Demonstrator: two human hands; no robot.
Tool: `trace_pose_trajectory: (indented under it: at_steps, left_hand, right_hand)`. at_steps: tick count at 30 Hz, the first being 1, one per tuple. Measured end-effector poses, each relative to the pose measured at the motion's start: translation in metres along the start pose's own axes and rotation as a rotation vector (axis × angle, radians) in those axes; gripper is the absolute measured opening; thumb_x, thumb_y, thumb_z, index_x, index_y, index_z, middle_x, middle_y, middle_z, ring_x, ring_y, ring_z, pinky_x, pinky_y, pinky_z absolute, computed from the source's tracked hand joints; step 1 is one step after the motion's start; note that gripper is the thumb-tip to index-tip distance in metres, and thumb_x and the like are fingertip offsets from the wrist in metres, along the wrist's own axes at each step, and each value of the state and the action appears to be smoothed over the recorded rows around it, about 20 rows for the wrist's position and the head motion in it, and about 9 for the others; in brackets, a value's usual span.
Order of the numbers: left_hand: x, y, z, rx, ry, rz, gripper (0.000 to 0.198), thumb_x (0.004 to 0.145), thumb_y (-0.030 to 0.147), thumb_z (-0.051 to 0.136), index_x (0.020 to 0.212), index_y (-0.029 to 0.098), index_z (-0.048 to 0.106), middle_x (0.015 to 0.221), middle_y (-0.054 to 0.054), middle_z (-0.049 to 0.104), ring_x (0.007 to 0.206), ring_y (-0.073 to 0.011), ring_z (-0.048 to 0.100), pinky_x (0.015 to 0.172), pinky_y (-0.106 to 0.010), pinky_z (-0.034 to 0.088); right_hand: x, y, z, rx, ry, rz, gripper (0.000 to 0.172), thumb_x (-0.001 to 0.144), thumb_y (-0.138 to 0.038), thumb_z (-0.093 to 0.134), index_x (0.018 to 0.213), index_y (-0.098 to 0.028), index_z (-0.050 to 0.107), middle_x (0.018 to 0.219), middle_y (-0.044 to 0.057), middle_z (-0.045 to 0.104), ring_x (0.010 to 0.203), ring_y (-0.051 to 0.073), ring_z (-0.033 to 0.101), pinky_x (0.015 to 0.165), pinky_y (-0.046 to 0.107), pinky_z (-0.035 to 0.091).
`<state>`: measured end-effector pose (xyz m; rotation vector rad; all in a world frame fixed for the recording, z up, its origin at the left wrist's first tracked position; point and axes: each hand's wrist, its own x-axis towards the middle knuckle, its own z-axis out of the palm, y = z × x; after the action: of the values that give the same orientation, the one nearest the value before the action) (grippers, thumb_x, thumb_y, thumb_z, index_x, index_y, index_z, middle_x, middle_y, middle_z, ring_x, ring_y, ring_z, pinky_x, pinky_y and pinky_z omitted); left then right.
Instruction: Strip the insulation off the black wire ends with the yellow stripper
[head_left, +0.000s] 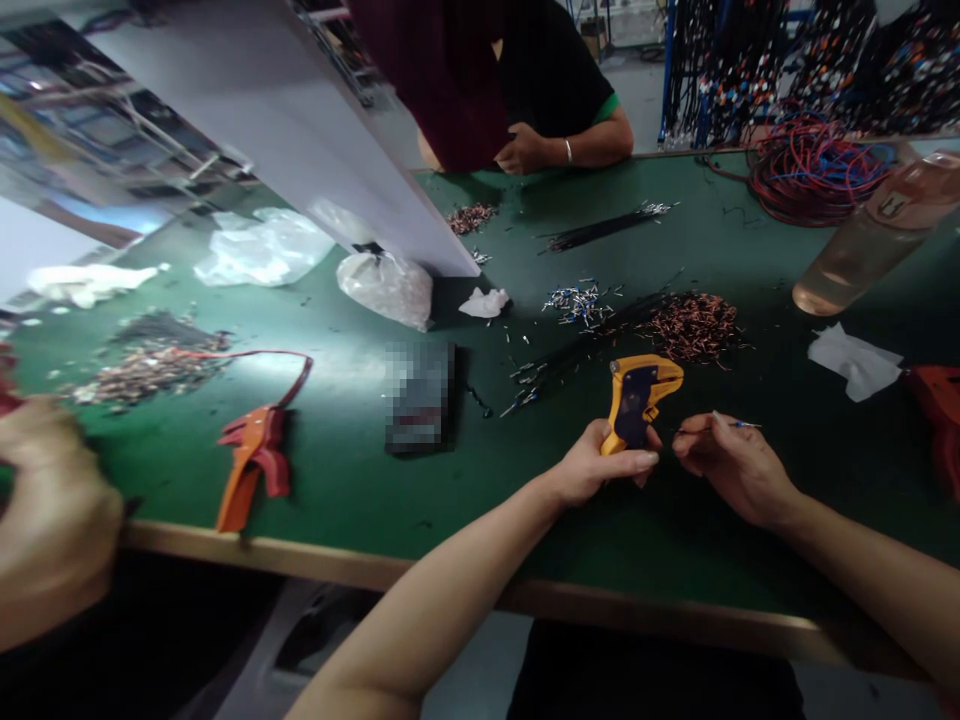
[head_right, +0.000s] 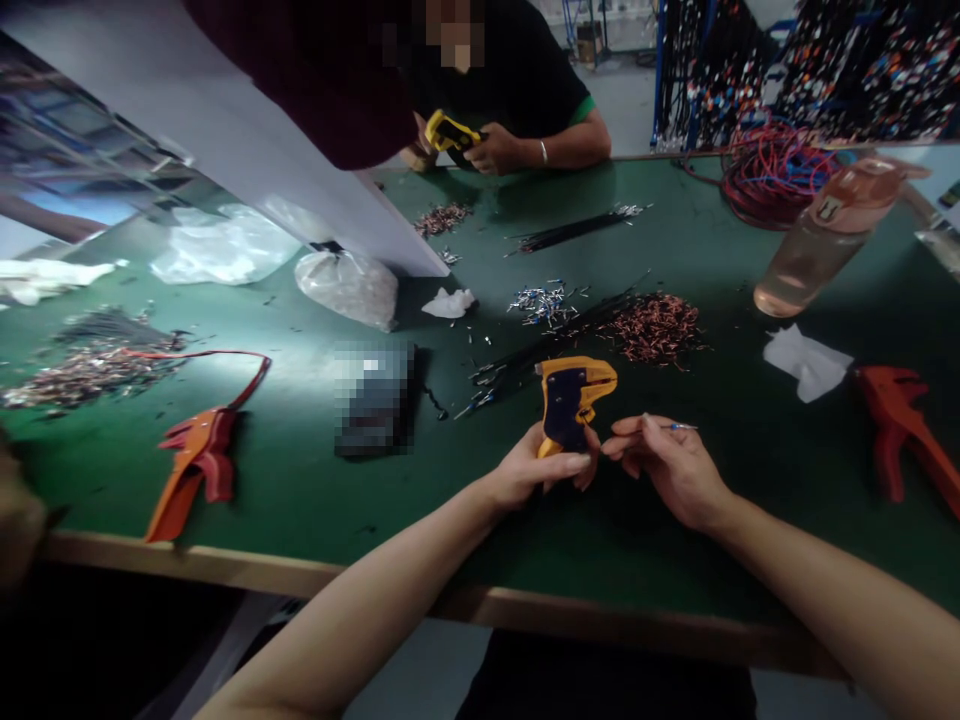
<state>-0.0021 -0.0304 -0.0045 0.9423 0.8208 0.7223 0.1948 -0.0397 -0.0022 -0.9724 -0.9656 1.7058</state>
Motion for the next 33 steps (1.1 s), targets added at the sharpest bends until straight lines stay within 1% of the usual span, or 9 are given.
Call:
trace_pose_trajectory:
  at_steps: [6, 13, 17, 20, 23, 25, 27, 29, 33]
  left_hand:
    - [-0.001, 0.002, 0.002, 0.028, -0.005, 0.006, 0.046, 0.061, 0.05, 0.086, 0.078, 0.012, 0.064, 0.054, 0.001, 0.06, 0.049, -0.0107, 0.053, 0.052, -0.026, 0.039]
    - [-0.002, 0.001, 0.005, 0.037, 0.072, 0.003, 0.048, 0.061, 0.053, 0.085, 0.065, 0.015, 0.056, 0.042, 0.006, 0.048, 0.036, -0.0065, 0.041, 0.041, -0.024, 0.031]
    - [-0.002, -0.001, 0.003, 0.042, 0.04, 0.01, 0.045, 0.065, 0.049, 0.083, 0.061, 0.015, 0.055, 0.041, 0.005, 0.047, 0.036, -0.006, 0.039, 0.041, -0.024, 0.03]
    - [0.0, -0.002, 0.0, -0.076, 0.02, 0.036, 0.04, 0.063, 0.045, 0.085, 0.073, 0.012, 0.063, 0.051, 0.002, 0.056, 0.045, -0.0097, 0.05, 0.049, -0.025, 0.04]
    - [0.003, -0.002, -0.007, -0.267, -0.048, 0.028, 0.049, 0.06, 0.043, 0.087, 0.092, 0.012, 0.068, 0.068, -0.003, 0.065, 0.062, -0.0155, 0.061, 0.064, -0.03, 0.049]
    - [0.004, -0.002, -0.012, -0.319, -0.099, 0.007, 0.052, 0.061, 0.041, 0.086, 0.1, 0.011, 0.068, 0.078, -0.005, 0.067, 0.07, -0.0176, 0.064, 0.071, -0.033, 0.05]
    - [0.004, -0.002, -0.015, -0.309, -0.135, -0.01, 0.052, 0.063, 0.038, 0.085, 0.105, 0.011, 0.068, 0.085, -0.008, 0.068, 0.075, -0.0187, 0.064, 0.075, -0.034, 0.05]
    - [0.004, -0.003, -0.017, -0.296, -0.158, -0.022, 0.051, 0.065, 0.036, 0.084, 0.107, 0.011, 0.068, 0.086, -0.008, 0.067, 0.076, -0.0189, 0.063, 0.076, -0.035, 0.049]
    - [0.002, -0.005, -0.016, -0.291, -0.173, -0.039, 0.053, 0.064, 0.037, 0.084, 0.108, 0.011, 0.068, 0.087, -0.008, 0.067, 0.077, -0.02, 0.063, 0.076, -0.035, 0.049]
  right_hand:
    - [0.001, 0.003, -0.003, -0.008, -0.021, 0.003, 0.04, 0.081, -0.062, 0.069, 0.086, -0.022, 0.074, 0.071, 0.006, 0.077, 0.065, 0.021, 0.069, 0.054, 0.031, 0.047]
    - [0.0, 0.001, 0.0, 0.07, -0.023, 0.026, 0.039, 0.076, -0.06, 0.075, 0.084, -0.022, 0.077, 0.069, 0.005, 0.076, 0.063, 0.019, 0.067, 0.054, 0.03, 0.045]
    - [0.0, 0.003, 0.0, 0.09, -0.02, 0.029, 0.036, 0.076, -0.058, 0.076, 0.082, -0.023, 0.077, 0.069, 0.005, 0.076, 0.062, 0.019, 0.067, 0.054, 0.029, 0.045]
    - [0.002, 0.006, -0.004, 0.112, 0.015, 0.015, 0.034, 0.077, -0.056, 0.076, 0.081, -0.023, 0.076, 0.071, 0.005, 0.077, 0.063, 0.019, 0.067, 0.053, 0.029, 0.045]
    - [0.007, 0.005, -0.01, 0.146, 0.056, -0.008, 0.031, 0.078, -0.054, 0.076, 0.079, -0.023, 0.075, 0.071, 0.004, 0.076, 0.064, 0.018, 0.066, 0.053, 0.028, 0.045]
    - [0.012, 0.003, -0.015, 0.19, 0.07, -0.012, 0.028, 0.077, -0.052, 0.078, 0.077, -0.024, 0.073, 0.068, 0.001, 0.073, 0.064, 0.016, 0.065, 0.053, 0.027, 0.045]
    - [0.016, -0.001, -0.019, 0.242, 0.072, 0.001, 0.025, 0.076, -0.05, 0.079, 0.076, -0.025, 0.072, 0.065, -0.001, 0.071, 0.066, 0.015, 0.064, 0.054, 0.026, 0.044]
    - [0.019, -0.004, -0.023, 0.283, 0.071, 0.016, 0.023, 0.078, -0.048, 0.078, 0.076, -0.027, 0.072, 0.064, -0.001, 0.069, 0.067, 0.015, 0.064, 0.055, 0.026, 0.044]
    - [0.019, -0.006, -0.026, 0.318, 0.05, 0.027, 0.021, 0.082, -0.047, 0.074, 0.075, -0.028, 0.071, 0.062, -0.001, 0.067, 0.066, 0.016, 0.062, 0.056, 0.028, 0.044]
